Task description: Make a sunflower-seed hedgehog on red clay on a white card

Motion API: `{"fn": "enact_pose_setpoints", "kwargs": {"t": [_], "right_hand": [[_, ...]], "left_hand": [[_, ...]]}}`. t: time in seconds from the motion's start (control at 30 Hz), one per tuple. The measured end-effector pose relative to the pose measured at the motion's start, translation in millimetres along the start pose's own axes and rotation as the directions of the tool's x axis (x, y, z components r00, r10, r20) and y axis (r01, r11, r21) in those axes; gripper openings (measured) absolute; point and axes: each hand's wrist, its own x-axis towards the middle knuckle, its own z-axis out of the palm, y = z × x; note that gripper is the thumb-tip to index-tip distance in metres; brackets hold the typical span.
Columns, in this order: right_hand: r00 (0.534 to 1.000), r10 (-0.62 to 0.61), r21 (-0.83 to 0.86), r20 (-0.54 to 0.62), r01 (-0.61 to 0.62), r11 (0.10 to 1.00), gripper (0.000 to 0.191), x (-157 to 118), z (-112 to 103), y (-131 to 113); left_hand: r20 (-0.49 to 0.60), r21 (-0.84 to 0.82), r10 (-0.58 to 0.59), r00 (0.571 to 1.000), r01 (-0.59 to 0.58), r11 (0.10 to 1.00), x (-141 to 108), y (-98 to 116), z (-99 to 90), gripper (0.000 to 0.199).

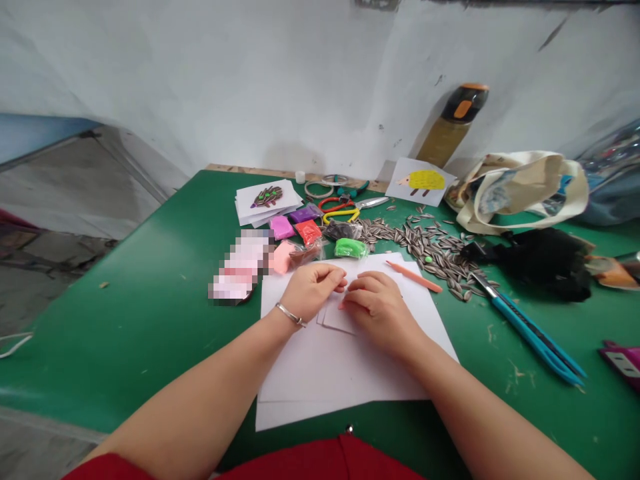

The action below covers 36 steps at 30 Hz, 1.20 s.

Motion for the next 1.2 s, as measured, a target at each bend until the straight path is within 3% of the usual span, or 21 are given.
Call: {"fn": "enact_pose_setpoints", "kwargs": {"t": [0.33,0.6,1.2], "right_hand": [[0.993,0.061,0.122,0.098,-0.073,0.99,0.035,7,-29,-2],[0.986,-0.005,0.062,0.168,-0.006,0.998,0.038,2,-22,0],[0.993,-0.04,0.035,0.116,0.036,0.999,0.037,4,-26,3]], "left_hand": [[-0.001,0.01,-0.026,1.0,0.026,1.0,1,-1,0.8,0.024],[0.003,0.04,-0.007,1.0,0.007,0.999,0,1,-0.4,0.023],[0.003,0.044,-0.012,1.0,0.012,0.999,0,2,0.5,0.024]]}}
